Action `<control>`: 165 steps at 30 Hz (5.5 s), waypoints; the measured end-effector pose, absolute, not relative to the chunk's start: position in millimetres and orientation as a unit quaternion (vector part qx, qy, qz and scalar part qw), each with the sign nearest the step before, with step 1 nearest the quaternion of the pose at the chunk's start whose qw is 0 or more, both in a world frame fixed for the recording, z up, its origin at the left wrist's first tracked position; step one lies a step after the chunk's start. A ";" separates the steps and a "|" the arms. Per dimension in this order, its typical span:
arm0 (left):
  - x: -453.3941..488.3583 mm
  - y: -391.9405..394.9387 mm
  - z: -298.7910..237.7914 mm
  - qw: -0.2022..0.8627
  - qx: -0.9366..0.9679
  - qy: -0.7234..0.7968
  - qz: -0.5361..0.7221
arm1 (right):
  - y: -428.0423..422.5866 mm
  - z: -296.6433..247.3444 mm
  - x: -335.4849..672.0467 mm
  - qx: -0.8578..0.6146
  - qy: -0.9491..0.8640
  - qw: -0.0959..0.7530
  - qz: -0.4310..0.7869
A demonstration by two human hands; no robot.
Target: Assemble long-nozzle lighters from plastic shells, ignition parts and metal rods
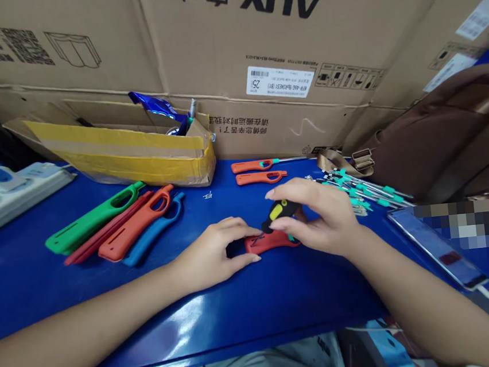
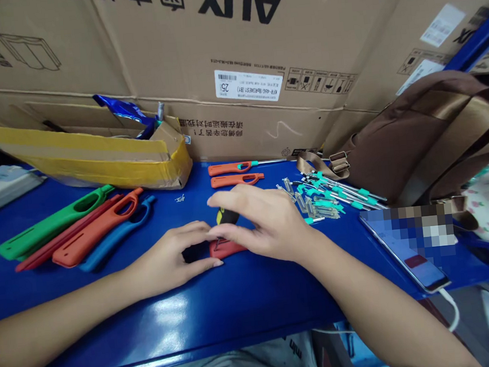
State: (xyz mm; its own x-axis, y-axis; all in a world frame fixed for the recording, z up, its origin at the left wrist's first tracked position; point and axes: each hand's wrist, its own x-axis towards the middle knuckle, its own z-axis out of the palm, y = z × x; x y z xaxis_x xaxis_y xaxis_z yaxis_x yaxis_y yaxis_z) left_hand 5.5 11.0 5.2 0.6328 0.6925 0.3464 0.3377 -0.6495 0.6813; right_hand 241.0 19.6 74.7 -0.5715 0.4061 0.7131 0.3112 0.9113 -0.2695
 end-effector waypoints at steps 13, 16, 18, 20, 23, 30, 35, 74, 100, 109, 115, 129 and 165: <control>5.4 10.3 5.3 0.293 0.855 0.310 0.295 | 6.8 74.2 231.0 -0.171 -0.898 0.404 0.018; 5.0 10.4 5.6 0.297 0.853 0.310 0.296 | 3.1 76.8 233.0 -0.188 -0.909 0.367 0.063; 4.9 10.7 5.9 0.298 0.854 0.312 0.291 | 2.2 77.6 233.1 -0.202 -0.902 0.365 0.111; 5.2 10.8 6.2 0.291 0.857 0.315 0.285 | 2.8 76.4 231.9 -0.209 -0.891 0.383 0.124; 6.0 10.7 6.0 0.281 0.859 0.319 0.284 | 4.1 71.4 228.9 -0.208 -0.885 0.402 0.112; 3.6 9.9 10.6 0.274 0.866 0.327 0.260 | 4.9 76.7 232.8 -0.235 -0.832 0.468 0.182; -6.3 6.7 26.4 0.208 0.895 0.351 0.180 | 26.8 104.9 265.6 -0.318 -0.739 0.577 0.145; -1.6 13.9 15.2 0.139 0.899 0.356 0.215 | 81.6 49.5 364.7 -0.501 -0.859 0.086 0.062; 4.0 16.0 23.4 0.381 0.693 0.498 0.355 | 67.2 65.4 335.1 -0.336 -0.918 0.184 0.100; 13.7 5.7 31.3 0.560 0.609 0.486 0.282 | 47.6 54.0 299.8 -0.300 -0.937 0.144 0.108; 12.9 5.9 32.2 0.673 0.511 0.461 0.272 | 41.1 50.8 286.8 -0.296 -0.941 0.136 0.092; 11.6 -3.1 35.4 0.589 0.589 0.462 0.303 | 32.1 45.2 282.2 -0.256 -0.946 0.191 -0.058; -5.6 16.0 20.0 0.200 0.803 0.366 0.426 | 59.2 33.5 307.3 -0.282 -0.920 0.267 -0.045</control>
